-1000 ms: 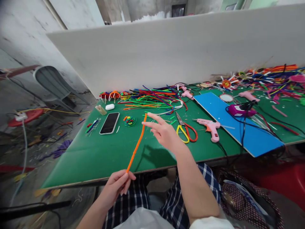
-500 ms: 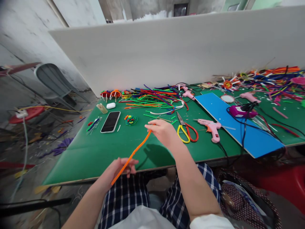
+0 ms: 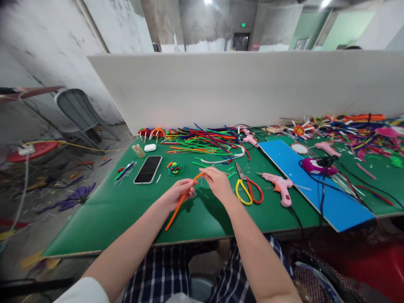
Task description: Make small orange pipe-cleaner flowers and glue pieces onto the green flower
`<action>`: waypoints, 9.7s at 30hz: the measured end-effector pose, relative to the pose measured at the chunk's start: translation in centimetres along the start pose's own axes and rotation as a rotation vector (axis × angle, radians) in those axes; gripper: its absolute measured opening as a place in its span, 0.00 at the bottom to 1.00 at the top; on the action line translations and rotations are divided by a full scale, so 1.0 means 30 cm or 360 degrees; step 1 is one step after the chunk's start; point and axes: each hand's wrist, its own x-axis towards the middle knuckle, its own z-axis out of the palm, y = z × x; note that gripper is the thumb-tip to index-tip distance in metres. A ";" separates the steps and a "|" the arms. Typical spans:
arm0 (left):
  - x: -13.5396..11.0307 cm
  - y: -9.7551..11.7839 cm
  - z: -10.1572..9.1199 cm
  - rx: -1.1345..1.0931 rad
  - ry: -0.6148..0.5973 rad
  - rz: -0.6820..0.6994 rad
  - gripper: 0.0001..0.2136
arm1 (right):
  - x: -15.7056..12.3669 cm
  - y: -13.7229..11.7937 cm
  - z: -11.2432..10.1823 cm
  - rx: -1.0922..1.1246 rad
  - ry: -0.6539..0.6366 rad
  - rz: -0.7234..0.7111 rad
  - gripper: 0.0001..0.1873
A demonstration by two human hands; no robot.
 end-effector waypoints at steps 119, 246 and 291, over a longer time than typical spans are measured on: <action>0.020 -0.054 -0.049 0.2054 0.0529 0.1588 0.14 | -0.062 -0.028 0.180 0.2151 0.0284 0.1356 0.10; 0.023 -0.023 -0.041 0.0952 0.0555 0.0820 0.08 | -0.067 -0.020 0.151 0.0627 -0.0091 0.0663 0.09; 0.000 0.379 0.163 0.2058 -0.0188 0.1482 0.20 | 0.065 -0.223 -0.155 0.0283 -0.0357 0.0239 0.05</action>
